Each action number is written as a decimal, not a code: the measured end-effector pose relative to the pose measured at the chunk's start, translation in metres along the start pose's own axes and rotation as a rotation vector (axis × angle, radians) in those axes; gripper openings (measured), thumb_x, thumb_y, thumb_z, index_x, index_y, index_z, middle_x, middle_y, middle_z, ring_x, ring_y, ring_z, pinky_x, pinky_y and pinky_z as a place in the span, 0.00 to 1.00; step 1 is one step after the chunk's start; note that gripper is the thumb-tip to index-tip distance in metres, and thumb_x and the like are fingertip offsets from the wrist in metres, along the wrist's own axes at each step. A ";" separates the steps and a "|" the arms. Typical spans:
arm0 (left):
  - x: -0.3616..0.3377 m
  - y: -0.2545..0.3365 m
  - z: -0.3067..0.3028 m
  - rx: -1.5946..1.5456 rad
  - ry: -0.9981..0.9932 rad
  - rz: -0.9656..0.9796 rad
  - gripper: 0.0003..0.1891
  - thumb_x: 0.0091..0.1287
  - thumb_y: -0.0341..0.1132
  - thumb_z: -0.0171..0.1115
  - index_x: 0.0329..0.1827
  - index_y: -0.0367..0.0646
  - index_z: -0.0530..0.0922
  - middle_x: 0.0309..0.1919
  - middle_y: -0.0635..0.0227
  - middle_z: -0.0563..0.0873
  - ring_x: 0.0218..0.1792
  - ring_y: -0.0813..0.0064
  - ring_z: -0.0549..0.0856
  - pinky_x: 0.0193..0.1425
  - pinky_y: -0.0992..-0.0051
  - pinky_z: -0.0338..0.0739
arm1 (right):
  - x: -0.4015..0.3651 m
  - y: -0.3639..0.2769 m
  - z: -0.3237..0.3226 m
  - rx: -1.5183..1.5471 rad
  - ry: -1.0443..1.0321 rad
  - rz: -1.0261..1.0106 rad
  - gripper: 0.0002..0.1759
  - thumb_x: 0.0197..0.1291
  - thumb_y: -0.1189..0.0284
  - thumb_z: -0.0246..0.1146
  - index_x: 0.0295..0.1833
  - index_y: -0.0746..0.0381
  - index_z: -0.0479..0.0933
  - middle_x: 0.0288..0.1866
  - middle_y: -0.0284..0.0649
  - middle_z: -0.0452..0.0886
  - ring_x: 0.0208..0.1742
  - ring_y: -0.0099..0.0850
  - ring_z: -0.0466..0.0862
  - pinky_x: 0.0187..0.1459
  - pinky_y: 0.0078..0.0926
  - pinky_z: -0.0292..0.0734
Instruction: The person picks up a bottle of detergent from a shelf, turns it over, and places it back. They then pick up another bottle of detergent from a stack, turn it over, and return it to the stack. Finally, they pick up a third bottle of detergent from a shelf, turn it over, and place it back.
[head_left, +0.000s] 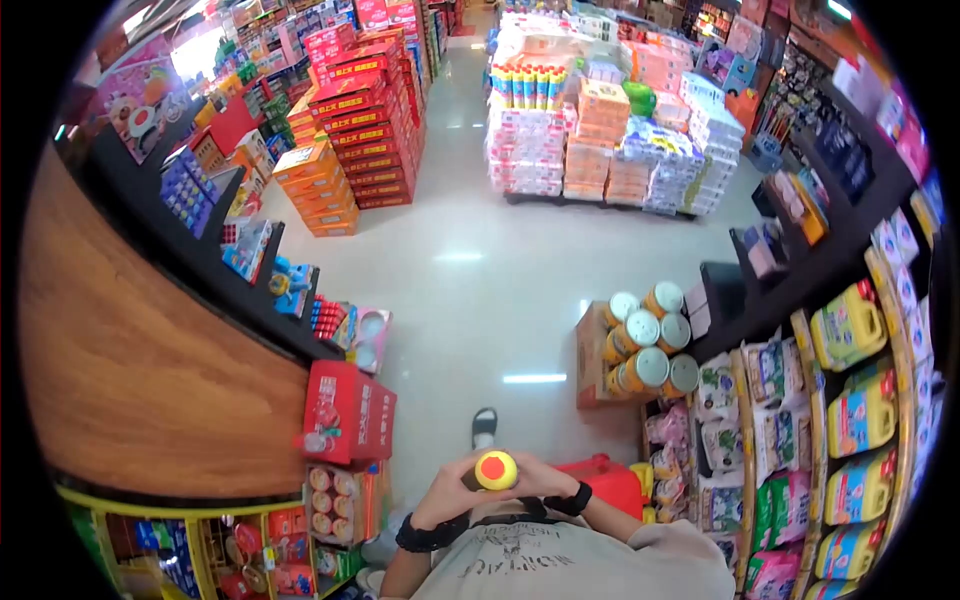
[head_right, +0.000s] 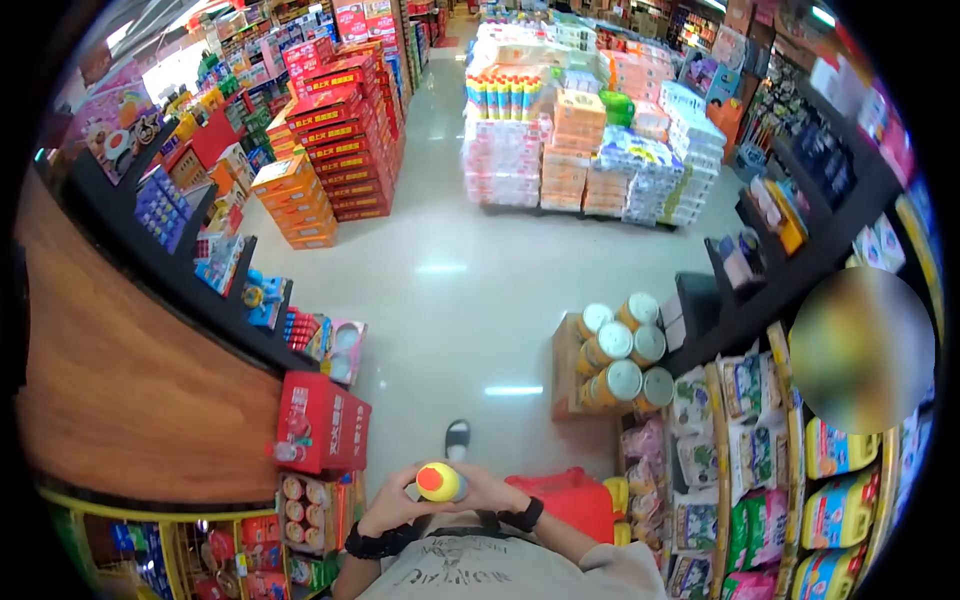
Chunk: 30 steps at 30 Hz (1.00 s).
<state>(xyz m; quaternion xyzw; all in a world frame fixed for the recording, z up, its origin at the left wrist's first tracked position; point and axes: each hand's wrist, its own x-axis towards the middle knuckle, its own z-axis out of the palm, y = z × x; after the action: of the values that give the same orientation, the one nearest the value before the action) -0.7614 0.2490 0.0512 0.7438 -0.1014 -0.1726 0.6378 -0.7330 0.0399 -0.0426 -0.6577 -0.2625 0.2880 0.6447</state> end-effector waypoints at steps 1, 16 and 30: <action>0.022 0.001 -0.016 0.021 -0.004 0.032 0.32 0.56 0.36 0.83 0.63 0.35 0.81 0.55 0.63 0.89 0.56 0.74 0.86 0.65 0.71 0.77 | 0.020 -0.010 -0.012 -0.048 0.028 0.056 0.40 0.57 0.65 0.79 0.73 0.60 0.71 0.64 0.44 0.82 0.63 0.38 0.82 0.66 0.36 0.76; 0.316 0.051 -0.123 0.179 -0.272 0.159 0.30 0.56 0.42 0.83 0.61 0.40 0.84 0.52 0.57 0.90 0.51 0.65 0.90 0.58 0.68 0.83 | 0.166 -0.010 -0.184 -0.094 0.473 0.131 0.42 0.51 0.72 0.80 0.72 0.62 0.71 0.59 0.46 0.84 0.60 0.37 0.84 0.62 0.36 0.78; 0.603 0.067 -0.120 0.435 -0.222 0.202 0.31 0.61 0.41 0.79 0.68 0.43 0.79 0.58 0.54 0.87 0.59 0.55 0.86 0.66 0.62 0.78 | 0.284 -0.026 -0.474 -0.184 0.592 0.108 0.38 0.46 0.71 0.83 0.66 0.61 0.77 0.57 0.46 0.85 0.58 0.42 0.85 0.62 0.39 0.78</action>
<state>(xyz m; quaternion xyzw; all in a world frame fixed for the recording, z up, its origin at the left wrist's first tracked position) -0.1555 0.1239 0.0555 0.8261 -0.2790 -0.1626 0.4618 -0.1940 -0.0861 -0.0267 -0.7817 -0.0530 0.0928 0.6145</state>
